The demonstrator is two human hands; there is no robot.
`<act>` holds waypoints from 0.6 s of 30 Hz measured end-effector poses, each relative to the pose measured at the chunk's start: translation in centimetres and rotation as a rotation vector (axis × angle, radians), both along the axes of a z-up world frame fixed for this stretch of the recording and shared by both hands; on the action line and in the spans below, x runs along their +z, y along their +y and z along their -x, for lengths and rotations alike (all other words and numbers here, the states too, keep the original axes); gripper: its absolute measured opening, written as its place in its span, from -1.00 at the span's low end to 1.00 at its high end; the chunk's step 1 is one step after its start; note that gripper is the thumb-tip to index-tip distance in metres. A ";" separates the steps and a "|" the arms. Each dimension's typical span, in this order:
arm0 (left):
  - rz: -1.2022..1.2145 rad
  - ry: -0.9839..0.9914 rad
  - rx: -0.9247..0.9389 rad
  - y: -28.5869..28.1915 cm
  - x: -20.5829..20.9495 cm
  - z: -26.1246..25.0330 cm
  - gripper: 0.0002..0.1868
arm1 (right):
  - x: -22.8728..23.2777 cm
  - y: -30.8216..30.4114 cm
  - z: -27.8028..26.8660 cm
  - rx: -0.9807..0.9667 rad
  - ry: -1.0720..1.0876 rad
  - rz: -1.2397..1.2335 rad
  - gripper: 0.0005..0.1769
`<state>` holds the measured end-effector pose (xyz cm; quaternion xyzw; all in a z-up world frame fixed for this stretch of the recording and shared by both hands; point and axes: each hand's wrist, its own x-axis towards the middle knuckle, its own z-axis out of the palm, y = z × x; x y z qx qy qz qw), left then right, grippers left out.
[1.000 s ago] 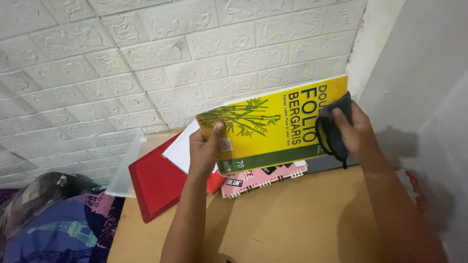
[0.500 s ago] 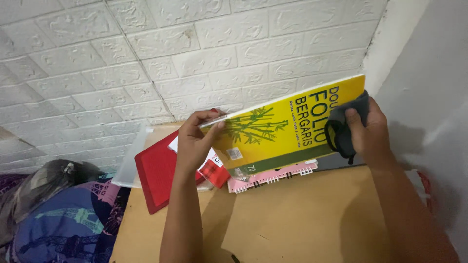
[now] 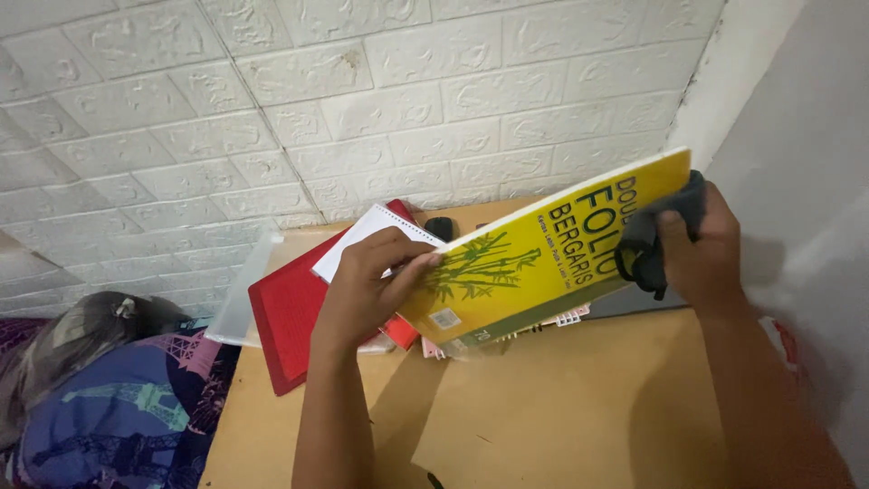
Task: Wiping and organizing notebooks, clipboards, and papers into a folder on a desk.
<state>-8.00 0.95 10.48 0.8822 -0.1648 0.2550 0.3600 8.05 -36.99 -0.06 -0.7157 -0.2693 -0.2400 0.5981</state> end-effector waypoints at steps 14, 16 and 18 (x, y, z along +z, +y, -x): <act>-0.124 -0.417 0.137 3.0 -7.2 -6.2 -0.80 | 10.2 2.6 12.0 -0.058 -0.801 0.602 -0.78; -0.022 -0.193 0.102 3.7 -10.2 -8.1 -0.80 | 10.1 3.8 13.2 -0.038 -0.876 0.760 -0.75; 0.140 0.049 -0.048 3.9 -12.0 -9.4 -0.79 | 9.2 5.1 13.5 0.119 -0.697 0.884 -0.72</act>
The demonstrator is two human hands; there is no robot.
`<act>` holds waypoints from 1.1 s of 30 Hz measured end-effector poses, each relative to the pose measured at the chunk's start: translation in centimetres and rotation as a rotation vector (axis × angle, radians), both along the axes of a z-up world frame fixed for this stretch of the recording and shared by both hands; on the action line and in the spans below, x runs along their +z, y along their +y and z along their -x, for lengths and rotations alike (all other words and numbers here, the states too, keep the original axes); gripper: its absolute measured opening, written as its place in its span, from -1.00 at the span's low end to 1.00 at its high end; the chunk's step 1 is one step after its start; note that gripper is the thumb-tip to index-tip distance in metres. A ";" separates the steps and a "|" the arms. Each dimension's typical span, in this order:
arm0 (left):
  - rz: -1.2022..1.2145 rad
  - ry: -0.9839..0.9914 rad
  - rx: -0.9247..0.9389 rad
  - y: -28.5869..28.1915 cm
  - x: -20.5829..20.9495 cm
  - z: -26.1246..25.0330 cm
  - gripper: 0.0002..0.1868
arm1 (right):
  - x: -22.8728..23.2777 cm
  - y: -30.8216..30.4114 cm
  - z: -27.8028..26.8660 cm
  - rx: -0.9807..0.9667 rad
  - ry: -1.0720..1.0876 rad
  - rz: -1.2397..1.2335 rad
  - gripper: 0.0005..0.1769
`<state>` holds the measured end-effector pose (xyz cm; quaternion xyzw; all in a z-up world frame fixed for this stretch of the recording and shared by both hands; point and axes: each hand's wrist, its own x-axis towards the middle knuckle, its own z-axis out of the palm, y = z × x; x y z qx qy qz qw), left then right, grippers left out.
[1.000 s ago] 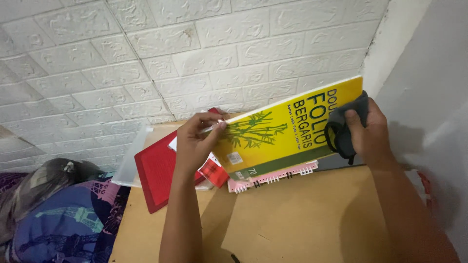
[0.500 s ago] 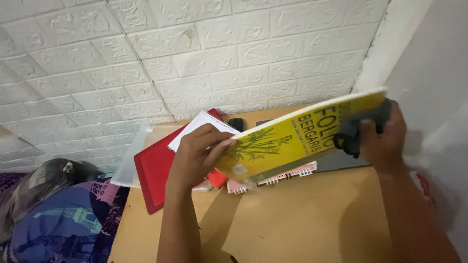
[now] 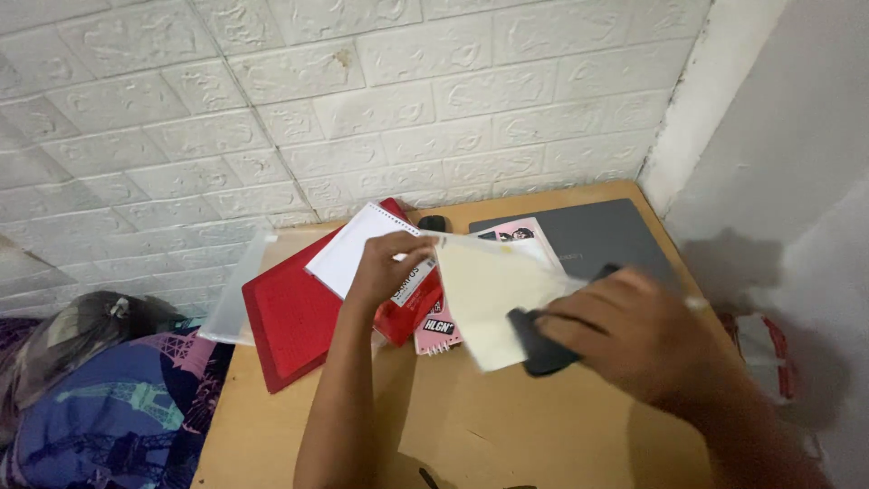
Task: Wiping and organizing notebooks, clipboards, and papers into a folder on a desk.
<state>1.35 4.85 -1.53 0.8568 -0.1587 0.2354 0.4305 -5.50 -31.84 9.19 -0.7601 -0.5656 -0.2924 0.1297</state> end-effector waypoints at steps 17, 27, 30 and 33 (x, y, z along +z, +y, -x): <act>-0.133 0.382 0.049 -1.5 -4.8 -1.9 -0.65 | -2.4 5.8 1.5 -0.318 0.899 0.713 -0.52; -0.256 0.347 0.019 -1.8 -3.6 -0.8 -0.47 | -13.6 7.8 -5.4 -0.451 0.356 0.319 -0.15; -0.275 0.386 0.024 -1.8 -3.6 -0.8 -0.50 | -14.8 8.4 -10.4 -0.510 0.370 0.280 -0.13; -0.316 0.399 0.032 -1.7 -3.3 -0.9 -0.51 | -13.9 10.1 -12.6 -0.697 0.463 0.325 -0.14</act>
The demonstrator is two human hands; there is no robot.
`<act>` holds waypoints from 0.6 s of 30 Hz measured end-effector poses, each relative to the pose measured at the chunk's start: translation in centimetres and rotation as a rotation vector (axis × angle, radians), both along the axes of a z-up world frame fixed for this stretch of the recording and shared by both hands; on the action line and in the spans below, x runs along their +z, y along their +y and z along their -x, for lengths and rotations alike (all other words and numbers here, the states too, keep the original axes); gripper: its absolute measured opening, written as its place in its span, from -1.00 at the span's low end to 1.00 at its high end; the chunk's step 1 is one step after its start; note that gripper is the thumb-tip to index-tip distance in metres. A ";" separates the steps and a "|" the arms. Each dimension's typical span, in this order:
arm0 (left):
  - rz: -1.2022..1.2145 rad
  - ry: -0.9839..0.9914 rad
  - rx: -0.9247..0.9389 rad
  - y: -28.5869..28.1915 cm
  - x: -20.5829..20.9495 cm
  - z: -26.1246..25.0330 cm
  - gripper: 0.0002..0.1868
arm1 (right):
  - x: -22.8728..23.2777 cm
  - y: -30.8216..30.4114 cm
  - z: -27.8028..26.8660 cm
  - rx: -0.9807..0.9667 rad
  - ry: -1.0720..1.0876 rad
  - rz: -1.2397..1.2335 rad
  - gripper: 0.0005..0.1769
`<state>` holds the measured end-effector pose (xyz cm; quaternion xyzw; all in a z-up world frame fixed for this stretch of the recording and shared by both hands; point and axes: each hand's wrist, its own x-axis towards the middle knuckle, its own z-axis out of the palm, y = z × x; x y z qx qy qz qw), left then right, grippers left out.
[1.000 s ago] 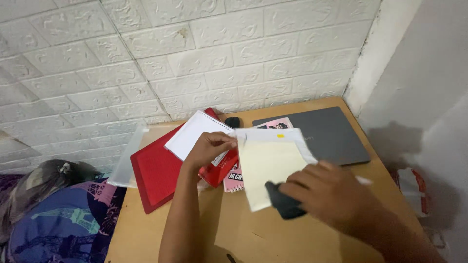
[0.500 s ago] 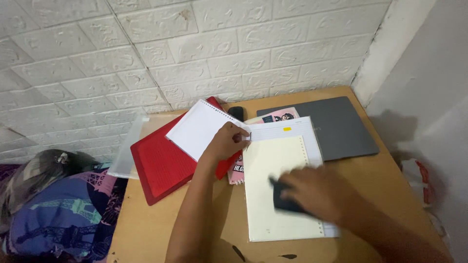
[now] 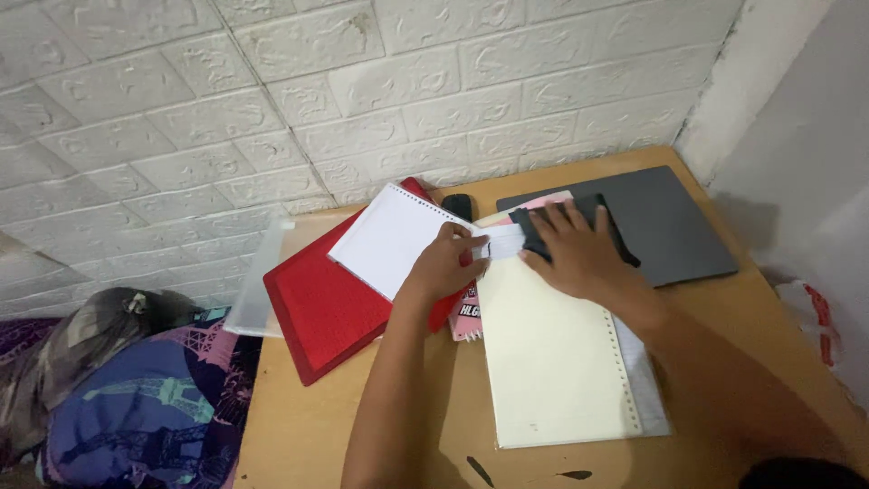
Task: Wiping and organizing notebooks, clipboards, and papers into a folder on a desk.
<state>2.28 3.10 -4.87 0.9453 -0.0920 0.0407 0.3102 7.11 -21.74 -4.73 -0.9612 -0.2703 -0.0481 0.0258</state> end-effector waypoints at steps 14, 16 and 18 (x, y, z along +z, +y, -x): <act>-0.177 -0.084 0.072 -1.3 -0.7 -0.3 -0.65 | 0.2 -2.3 1.3 0.197 -0.063 -0.012 -0.31; -0.237 -0.077 0.078 -1.5 -0.6 -0.5 -0.65 | 1.2 -1.5 5.4 0.238 -0.057 0.109 -0.24; -0.209 -0.106 0.116 -1.6 -1.1 -0.6 -0.68 | 0.7 -1.1 10.2 0.621 0.032 -0.047 -0.28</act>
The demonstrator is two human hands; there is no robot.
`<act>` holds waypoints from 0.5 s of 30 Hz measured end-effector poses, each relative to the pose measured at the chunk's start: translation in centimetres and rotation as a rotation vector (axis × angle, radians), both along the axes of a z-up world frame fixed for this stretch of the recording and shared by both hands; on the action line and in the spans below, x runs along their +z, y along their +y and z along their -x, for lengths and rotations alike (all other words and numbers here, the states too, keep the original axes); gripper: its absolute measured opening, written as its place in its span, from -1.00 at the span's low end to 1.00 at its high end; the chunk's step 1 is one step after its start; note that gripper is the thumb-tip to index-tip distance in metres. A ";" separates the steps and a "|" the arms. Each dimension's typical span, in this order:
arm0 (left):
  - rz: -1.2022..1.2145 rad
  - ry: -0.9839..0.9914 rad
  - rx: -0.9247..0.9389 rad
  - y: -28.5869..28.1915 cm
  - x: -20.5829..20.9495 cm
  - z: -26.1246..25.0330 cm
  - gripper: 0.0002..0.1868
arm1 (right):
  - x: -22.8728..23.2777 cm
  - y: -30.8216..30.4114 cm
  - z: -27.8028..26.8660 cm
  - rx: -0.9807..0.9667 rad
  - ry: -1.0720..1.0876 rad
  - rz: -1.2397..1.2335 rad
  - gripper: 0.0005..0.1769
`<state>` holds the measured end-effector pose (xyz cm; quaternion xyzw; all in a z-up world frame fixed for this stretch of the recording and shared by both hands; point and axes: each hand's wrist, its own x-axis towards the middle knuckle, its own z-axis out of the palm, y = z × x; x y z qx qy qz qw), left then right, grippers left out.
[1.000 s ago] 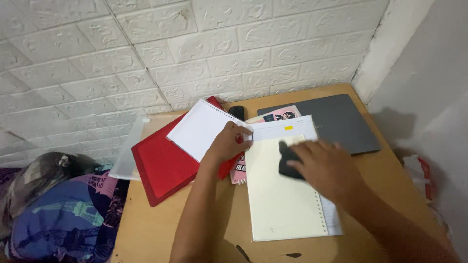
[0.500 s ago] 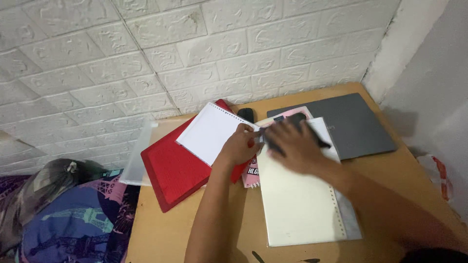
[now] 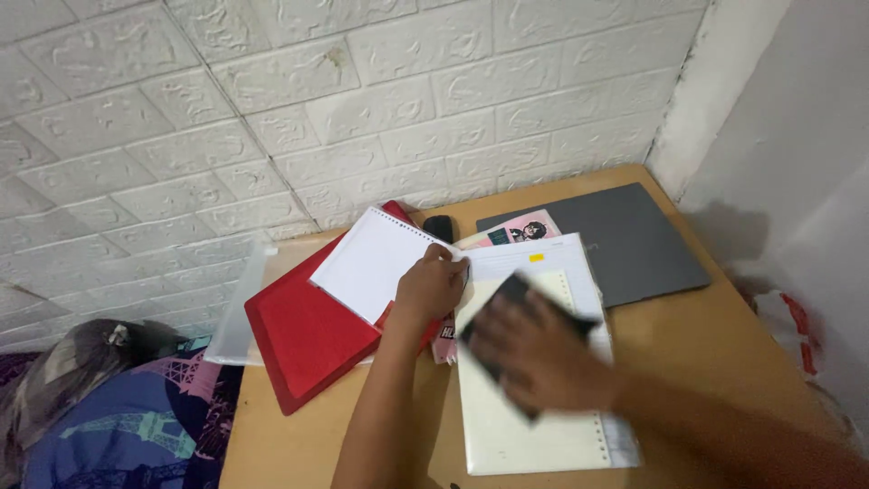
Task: Wiping and organizing notebooks, clipboards, and papers into a folder on a desk.
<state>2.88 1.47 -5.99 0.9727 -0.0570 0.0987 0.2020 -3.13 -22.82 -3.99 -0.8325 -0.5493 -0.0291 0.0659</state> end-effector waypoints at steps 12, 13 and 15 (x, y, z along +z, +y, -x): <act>-0.140 -0.245 0.020 -6.1 2.4 0.1 -0.39 | -2.8 -2.0 4.4 0.313 0.244 -0.184 -0.36; -0.139 -0.243 0.017 -6.6 2.0 -0.9 -0.39 | -3.0 -2.1 4.3 0.309 0.246 -0.185 -0.36; -0.141 -0.238 -0.161 -7.8 1.1 -2.8 -0.39 | -3.6 -2.1 4.3 0.319 0.229 -0.215 -0.37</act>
